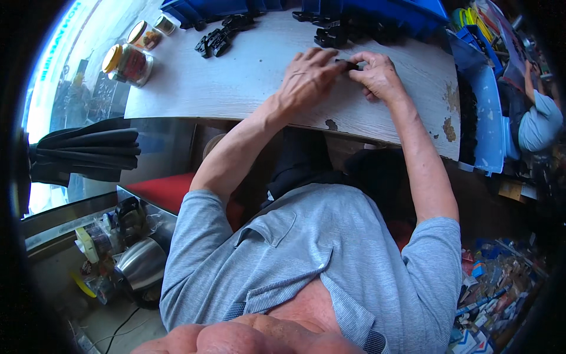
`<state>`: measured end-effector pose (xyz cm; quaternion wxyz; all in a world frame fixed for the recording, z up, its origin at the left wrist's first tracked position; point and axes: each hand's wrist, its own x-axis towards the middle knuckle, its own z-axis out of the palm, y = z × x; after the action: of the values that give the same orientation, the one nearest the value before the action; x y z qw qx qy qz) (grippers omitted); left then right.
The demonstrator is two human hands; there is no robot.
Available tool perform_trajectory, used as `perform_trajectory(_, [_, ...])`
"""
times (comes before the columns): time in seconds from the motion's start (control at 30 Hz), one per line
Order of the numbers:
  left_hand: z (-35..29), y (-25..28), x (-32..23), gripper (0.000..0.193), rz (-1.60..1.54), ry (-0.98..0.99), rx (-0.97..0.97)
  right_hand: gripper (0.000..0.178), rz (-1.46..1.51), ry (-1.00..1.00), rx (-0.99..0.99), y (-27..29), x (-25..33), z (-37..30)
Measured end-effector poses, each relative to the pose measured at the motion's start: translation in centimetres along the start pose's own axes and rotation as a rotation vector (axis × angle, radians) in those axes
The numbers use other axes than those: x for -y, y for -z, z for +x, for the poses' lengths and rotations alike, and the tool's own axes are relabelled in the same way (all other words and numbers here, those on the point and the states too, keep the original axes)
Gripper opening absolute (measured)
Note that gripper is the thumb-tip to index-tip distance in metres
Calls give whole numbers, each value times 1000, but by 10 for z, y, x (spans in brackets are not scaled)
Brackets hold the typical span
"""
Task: Assemble small black mechanical components by hand at a workstation.
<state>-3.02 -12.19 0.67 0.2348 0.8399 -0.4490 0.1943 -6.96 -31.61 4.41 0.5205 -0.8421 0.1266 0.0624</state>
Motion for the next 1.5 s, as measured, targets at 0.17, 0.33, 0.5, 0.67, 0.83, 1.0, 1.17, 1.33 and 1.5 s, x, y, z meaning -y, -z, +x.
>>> perform_trajectory(0.17, [-27,48,67,30,337,338,-390,31,36,13,-59,3,-4,-4])
perform_trajectory(0.33, [-57,86,123,31,532,580,-26,35,129,31,-125,2,-8,-5])
perform_trajectory(0.5, [-66,81,130,34,499,521,-63,39,302,-23,-112,7,-5,-8])
perform_trajectory(0.67, [-46,84,110,30,397,486,100,45,414,-95,-133,34,-18,-12])
perform_trajectory(0.83, [-38,77,107,21,334,382,68,46,499,-145,-463,86,-42,0])
perform_trajectory(1.0, [-44,47,95,20,-427,575,-320,38,542,-146,-743,113,-44,8])
perform_trajectory(1.17, [-43,47,71,21,-139,529,-171,44,403,-63,-491,87,-34,16])
perform_trajectory(1.33, [-41,42,64,18,190,393,-173,49,210,-53,-381,56,-20,35])
perform_trajectory(1.5, [-39,44,59,19,165,410,-125,49,62,-67,-424,39,-13,46])
